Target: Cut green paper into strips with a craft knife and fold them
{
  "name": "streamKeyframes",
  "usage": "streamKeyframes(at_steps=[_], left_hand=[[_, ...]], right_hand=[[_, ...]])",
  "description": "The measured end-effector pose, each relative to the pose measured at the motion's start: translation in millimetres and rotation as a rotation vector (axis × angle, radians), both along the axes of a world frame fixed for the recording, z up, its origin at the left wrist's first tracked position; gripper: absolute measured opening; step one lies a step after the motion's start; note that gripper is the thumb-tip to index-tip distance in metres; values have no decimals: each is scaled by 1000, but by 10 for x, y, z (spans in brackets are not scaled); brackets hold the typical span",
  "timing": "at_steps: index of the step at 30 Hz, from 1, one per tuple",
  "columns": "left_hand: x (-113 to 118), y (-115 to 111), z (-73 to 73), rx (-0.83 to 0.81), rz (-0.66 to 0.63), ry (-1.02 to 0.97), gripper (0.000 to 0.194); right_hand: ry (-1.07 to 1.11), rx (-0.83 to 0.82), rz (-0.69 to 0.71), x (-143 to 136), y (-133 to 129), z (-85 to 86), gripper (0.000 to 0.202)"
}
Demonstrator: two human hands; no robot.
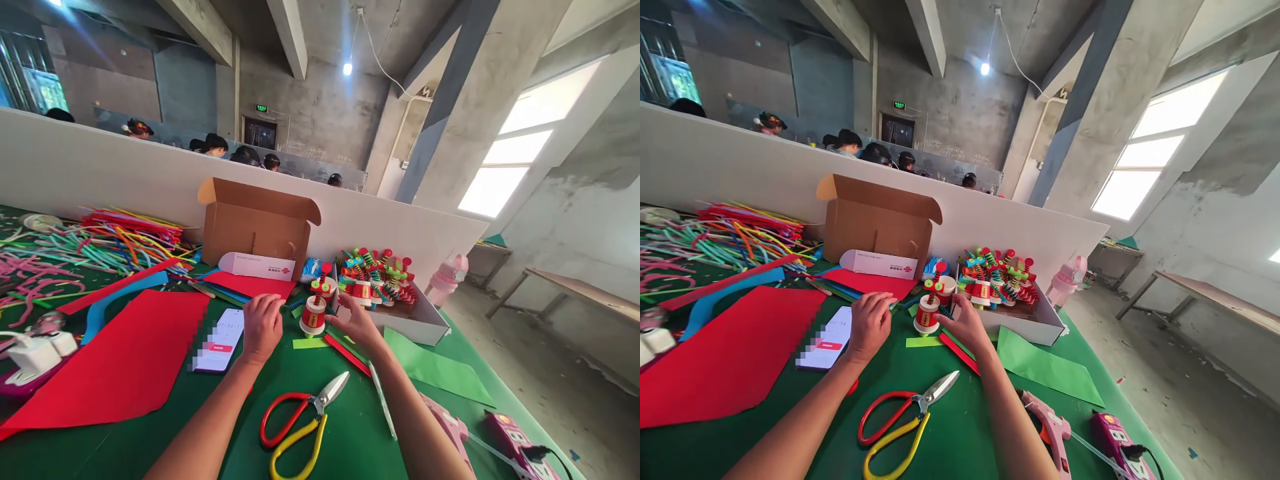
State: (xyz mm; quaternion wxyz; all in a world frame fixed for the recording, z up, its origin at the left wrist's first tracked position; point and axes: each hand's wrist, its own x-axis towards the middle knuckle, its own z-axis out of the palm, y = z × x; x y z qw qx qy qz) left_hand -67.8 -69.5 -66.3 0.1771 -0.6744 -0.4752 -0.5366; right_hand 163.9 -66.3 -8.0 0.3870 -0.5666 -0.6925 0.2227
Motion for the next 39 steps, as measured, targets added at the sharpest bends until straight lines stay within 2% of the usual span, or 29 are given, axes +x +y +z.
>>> streamKeyframes(at_steps=[3, 6, 10, 15, 22, 26, 29, 32, 35, 39], left_hand=[[18, 23, 2, -21, -6, 11, 31], [34, 26, -11, -39, -15, 21, 31], [45, 19, -26, -69, -14, 32, 31], [49, 23, -25, -87, -21, 50, 31], [41, 30, -53, -60, -92, 64, 33], [32, 44, -77, -46, -120, 76, 32], [27, 51, -84, -38, -136, 83, 32], [22, 54, -88, -28, -150, 87, 31], [20, 51, -94, -18, -156, 101, 30], [24, 33, -86, -18, -156, 138, 29]], right_hand=[[-128, -88, 66, -114, 162, 10, 48], [-172, -115, 83, -186, 217, 49, 42], [-205, -120, 63, -230, 229, 64, 46], [-225, -149, 49, -302, 262, 1, 53], [-160, -133, 4, -313, 257, -121, 56], [-115, -121, -1, -312, 222, -120, 58], [-93, -104, 3, -273, 206, -30, 53], [-81, -76, 1, -140, 211, 162, 51], [-129, -23, -45, 104, 222, 413, 52], [-193, 17, -139, 562, 232, 706, 48]])
